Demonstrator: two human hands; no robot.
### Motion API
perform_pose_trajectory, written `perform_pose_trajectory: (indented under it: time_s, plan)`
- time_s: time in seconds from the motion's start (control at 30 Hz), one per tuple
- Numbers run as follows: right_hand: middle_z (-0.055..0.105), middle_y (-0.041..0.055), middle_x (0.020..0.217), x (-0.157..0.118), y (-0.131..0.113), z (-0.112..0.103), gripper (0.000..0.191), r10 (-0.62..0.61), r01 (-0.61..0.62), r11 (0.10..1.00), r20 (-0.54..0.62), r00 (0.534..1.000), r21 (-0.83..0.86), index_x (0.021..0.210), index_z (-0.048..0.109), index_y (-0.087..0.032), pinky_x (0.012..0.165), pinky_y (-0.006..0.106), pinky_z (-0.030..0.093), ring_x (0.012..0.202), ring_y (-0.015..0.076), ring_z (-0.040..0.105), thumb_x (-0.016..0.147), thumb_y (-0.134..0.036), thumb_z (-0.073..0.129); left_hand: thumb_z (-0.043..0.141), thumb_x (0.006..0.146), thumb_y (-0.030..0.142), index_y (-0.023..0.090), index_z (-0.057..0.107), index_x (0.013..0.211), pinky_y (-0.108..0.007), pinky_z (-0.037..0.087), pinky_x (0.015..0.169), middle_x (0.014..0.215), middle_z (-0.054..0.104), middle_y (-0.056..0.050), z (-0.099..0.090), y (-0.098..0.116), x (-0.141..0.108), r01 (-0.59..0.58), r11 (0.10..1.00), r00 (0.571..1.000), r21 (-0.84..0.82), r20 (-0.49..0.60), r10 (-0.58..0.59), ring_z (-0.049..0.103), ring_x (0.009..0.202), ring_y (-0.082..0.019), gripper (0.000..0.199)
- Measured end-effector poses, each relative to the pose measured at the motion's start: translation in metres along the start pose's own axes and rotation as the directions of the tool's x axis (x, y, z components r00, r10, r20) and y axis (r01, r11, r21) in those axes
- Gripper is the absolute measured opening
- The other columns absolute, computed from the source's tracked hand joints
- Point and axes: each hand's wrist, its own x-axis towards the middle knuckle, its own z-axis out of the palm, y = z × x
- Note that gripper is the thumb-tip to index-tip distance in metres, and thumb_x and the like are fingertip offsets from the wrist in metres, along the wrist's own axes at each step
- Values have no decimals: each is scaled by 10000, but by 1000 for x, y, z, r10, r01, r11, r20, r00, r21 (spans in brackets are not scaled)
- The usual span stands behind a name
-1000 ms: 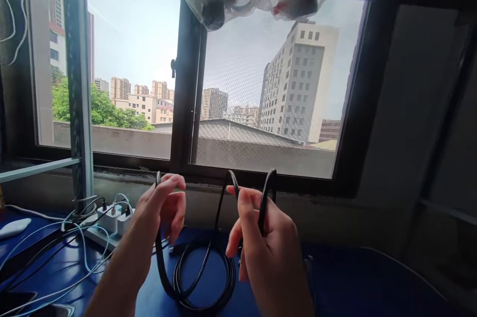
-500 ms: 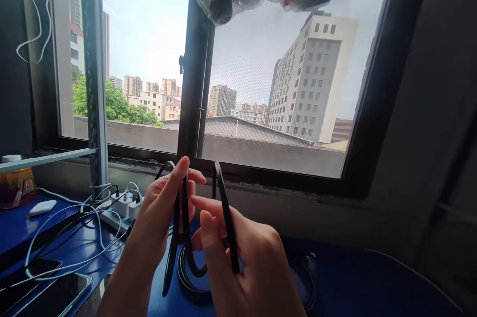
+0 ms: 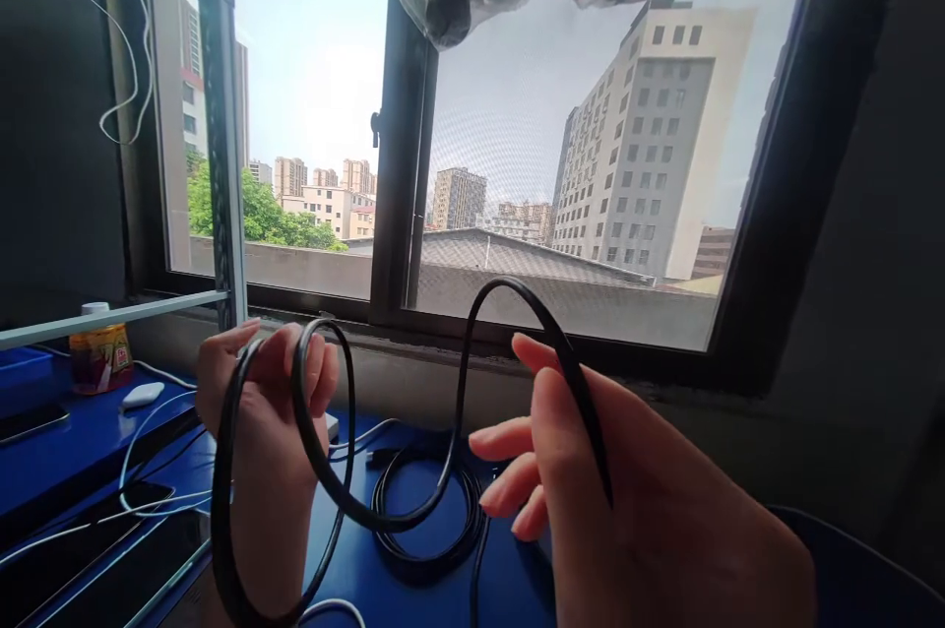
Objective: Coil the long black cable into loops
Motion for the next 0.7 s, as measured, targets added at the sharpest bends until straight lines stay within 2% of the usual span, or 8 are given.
perform_pose_trajectory:
  time_s: [0.1,0.17,0.27,0.43,0.57,0.63,0.7]
  plan:
    - [690,19,603,0,-1,9,432,12,-13,997,18,1000,71,1001,735,-287,275,226,422,343,128,529,695,-589,687,545,756,523,235,262,359,-263,126,329,356,169,72,4,-7,-1,73,997,995,-3,64,-73,152,328,-61,566]
    - [704,17,627,0,-2,15,443,-17,8,998,133,991,68,1040,729,-273,291,204,442,399,142,590,683,-535,707,474,794,492,234,260,334,-263,123,335,348,146,64,6,-12,-3,130,990,983,58,119,-136,146,323,-67,569]
    - [709,20,612,2,0,23,372,-63,61,998,321,945,16,972,755,-240,295,192,441,446,165,636,674,-454,693,387,826,499,239,273,315,-275,137,351,343,156,52,7,-18,-5,192,962,957,195,178,-227,143,318,-73,584]
    - [716,12,621,6,5,28,318,-105,139,989,391,914,-58,883,769,-211,400,213,509,475,168,654,660,-420,679,388,801,614,260,296,311,-286,214,365,328,218,36,9,-22,-8,191,898,923,397,240,-302,236,311,-96,612]
    - [710,-24,630,6,8,27,201,-135,186,982,525,840,-44,768,755,-256,443,200,503,487,148,649,743,-405,621,317,809,657,263,336,320,-294,292,405,313,293,15,11,-21,-10,155,865,902,477,290,-321,310,326,-116,629]
    - [689,-23,600,4,8,27,245,-140,202,978,572,808,-45,711,736,-251,448,200,491,510,154,651,789,-407,564,309,821,644,257,342,339,-283,288,403,333,338,11,13,-20,-12,147,865,897,479,303,-320,319,338,-110,619]
    - [660,-18,562,2,7,27,307,-118,181,982,604,788,-45,732,735,-239,434,205,472,493,156,632,825,-432,515,316,829,626,256,329,343,-271,274,387,339,337,17,14,-18,-13,139,864,901,483,300,-312,308,338,-102,611]
